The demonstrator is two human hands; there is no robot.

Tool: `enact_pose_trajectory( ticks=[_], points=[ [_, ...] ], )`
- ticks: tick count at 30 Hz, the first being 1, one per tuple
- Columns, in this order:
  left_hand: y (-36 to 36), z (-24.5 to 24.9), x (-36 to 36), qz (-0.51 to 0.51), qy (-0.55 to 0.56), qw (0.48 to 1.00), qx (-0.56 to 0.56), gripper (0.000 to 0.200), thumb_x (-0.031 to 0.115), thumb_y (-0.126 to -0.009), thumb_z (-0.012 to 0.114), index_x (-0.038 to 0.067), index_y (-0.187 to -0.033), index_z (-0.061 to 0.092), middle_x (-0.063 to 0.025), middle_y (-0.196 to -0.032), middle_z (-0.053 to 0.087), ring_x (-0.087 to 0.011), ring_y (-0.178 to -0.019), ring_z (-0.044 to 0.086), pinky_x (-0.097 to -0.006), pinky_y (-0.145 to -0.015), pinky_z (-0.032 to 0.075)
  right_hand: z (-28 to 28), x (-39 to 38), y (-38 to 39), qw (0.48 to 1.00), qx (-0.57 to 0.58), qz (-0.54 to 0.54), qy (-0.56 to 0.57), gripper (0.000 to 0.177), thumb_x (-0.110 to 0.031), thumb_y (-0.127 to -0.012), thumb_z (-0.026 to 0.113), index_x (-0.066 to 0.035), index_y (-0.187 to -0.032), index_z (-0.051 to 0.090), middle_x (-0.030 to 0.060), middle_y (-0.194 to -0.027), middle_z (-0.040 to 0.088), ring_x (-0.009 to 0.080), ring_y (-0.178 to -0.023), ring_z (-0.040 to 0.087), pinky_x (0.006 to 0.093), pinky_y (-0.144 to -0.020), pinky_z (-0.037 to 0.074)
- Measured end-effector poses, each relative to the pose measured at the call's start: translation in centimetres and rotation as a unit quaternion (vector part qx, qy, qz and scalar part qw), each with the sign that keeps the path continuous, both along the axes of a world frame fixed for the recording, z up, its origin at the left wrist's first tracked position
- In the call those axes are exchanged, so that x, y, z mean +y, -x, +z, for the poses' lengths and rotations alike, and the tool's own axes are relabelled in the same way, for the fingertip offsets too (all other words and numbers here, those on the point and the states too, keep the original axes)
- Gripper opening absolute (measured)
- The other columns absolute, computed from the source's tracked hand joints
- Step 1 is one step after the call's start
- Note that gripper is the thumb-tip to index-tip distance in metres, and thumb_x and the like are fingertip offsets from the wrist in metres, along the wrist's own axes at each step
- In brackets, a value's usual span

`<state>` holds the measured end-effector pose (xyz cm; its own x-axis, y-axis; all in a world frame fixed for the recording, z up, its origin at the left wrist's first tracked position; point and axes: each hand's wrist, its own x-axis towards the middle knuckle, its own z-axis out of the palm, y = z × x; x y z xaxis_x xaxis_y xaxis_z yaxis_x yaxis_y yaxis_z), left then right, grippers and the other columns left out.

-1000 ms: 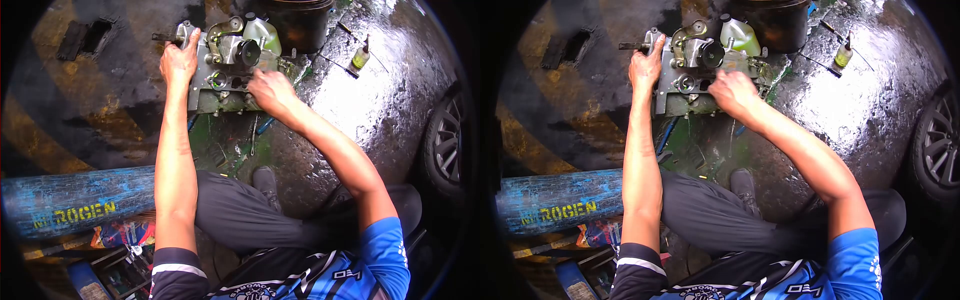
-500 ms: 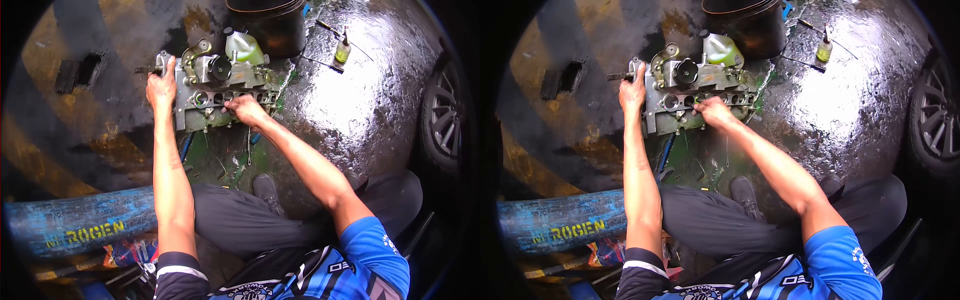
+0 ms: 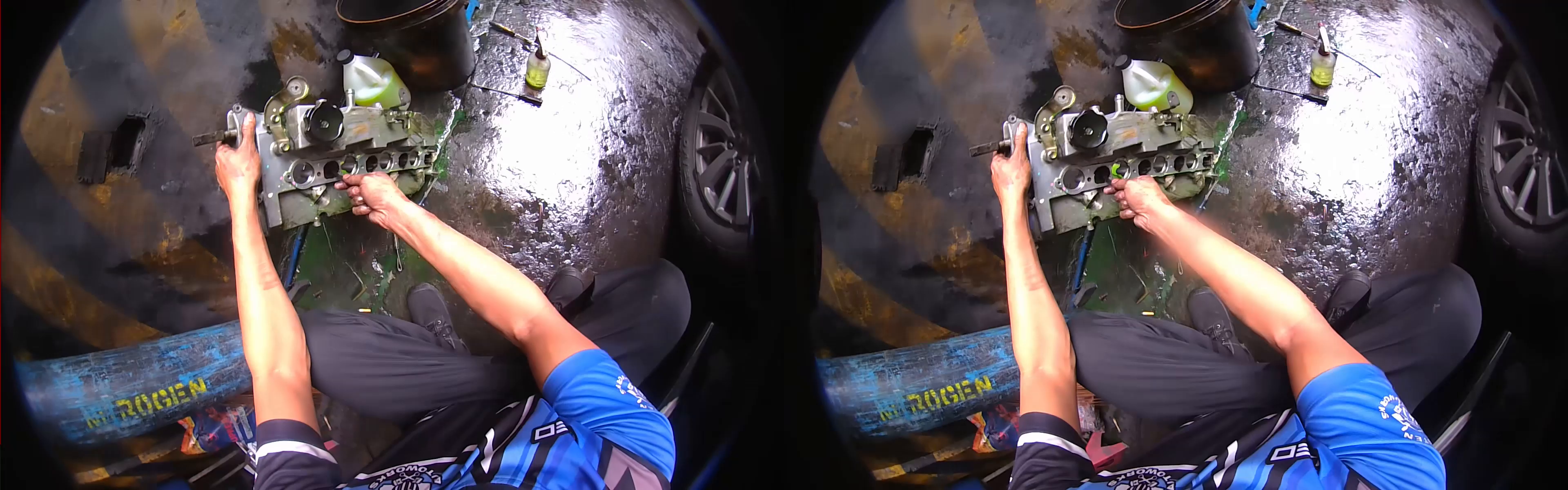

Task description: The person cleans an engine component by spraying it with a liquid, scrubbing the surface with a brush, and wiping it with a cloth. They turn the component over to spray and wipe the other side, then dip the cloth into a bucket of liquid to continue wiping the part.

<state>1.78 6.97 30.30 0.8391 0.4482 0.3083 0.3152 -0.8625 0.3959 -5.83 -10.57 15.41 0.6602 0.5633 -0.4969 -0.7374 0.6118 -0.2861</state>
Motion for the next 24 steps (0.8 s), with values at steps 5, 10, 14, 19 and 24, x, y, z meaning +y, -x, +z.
enact_pose_trajectory(
  ticks=[5, 10, 14, 19, 24],
  points=[
    [0.1, -0.6, 1.0, -0.010, 0.048, 0.999, 0.002, 0.088, 0.069, -0.078, 0.064, -0.008, -0.119, 0.061, -0.0297, -0.116, 0.064, -0.0405, -0.116, 0.059, -0.0446, -0.098, 0.044, -2.0, -7.5, 1.1, 0.985, -0.118, 0.093, 0.083, 0.021, -0.020, -0.098, 0.057, -0.005, -0.092, 0.069, -0.0085, -0.058, 0.042, 0.0033, -0.044, 0.029, 0.0218, -0.039, 0.024],
    [-0.6, -2.8, 3.8, 0.045, 0.052, 0.998, -0.003, 0.089, 0.067, -0.078, 0.066, -0.015, -0.113, 0.061, -0.0316, -0.115, 0.064, -0.0393, -0.113, 0.061, -0.0438, -0.096, 0.045, -5.6, -14.8, -0.2, 0.820, -0.275, -0.006, 0.501, 0.034, -0.039, -0.096, 0.057, -0.010, -0.104, 0.074, 0.0110, -0.083, 0.070, 0.0222, -0.078, 0.065, 0.0346, -0.078, 0.049],
    [0.0, -2.5, 3.4, 0.026, 0.083, 0.996, -0.010, 0.086, 0.065, -0.078, 0.068, -0.014, -0.112, 0.062, -0.0286, -0.111, 0.066, -0.0353, -0.109, 0.063, -0.0420, -0.094, 0.045, -4.0, -13.3, -0.3, 0.767, -0.312, -0.062, 0.557, 0.034, -0.038, -0.095, 0.057, -0.010, -0.104, 0.072, 0.0185, -0.092, 0.070, 0.0342, -0.089, 0.068, 0.0422, -0.080, 0.051],
    [1.3, -1.0, 0.7, 0.023, 0.089, 0.996, -0.013, 0.082, 0.062, -0.079, 0.069, -0.012, -0.113, 0.063, -0.0271, -0.111, 0.067, -0.0352, -0.109, 0.063, -0.0420, -0.095, 0.045, -2.9, -8.0, -1.9, 0.690, -0.384, -0.132, 0.599, 0.031, -0.031, -0.095, 0.056, -0.004, -0.093, 0.070, 0.0210, -0.086, 0.068, 0.0401, -0.086, 0.066, 0.0487, -0.077, 0.051],
    [0.5, -1.6, 2.2, 0.000, 0.073, 0.997, -0.031, 0.071, 0.057, -0.082, 0.069, -0.007, -0.114, 0.064, -0.0227, -0.110, 0.068, -0.0314, -0.105, 0.064, -0.0400, -0.094, 0.045, -8.0, -12.8, 0.9, 0.673, -0.344, -0.095, 0.648, 0.033, -0.039, -0.093, 0.060, -0.010, -0.099, 0.074, 0.0162, -0.086, 0.071, 0.0335, -0.083, 0.070, 0.0433, -0.076, 0.054]
  ],
)
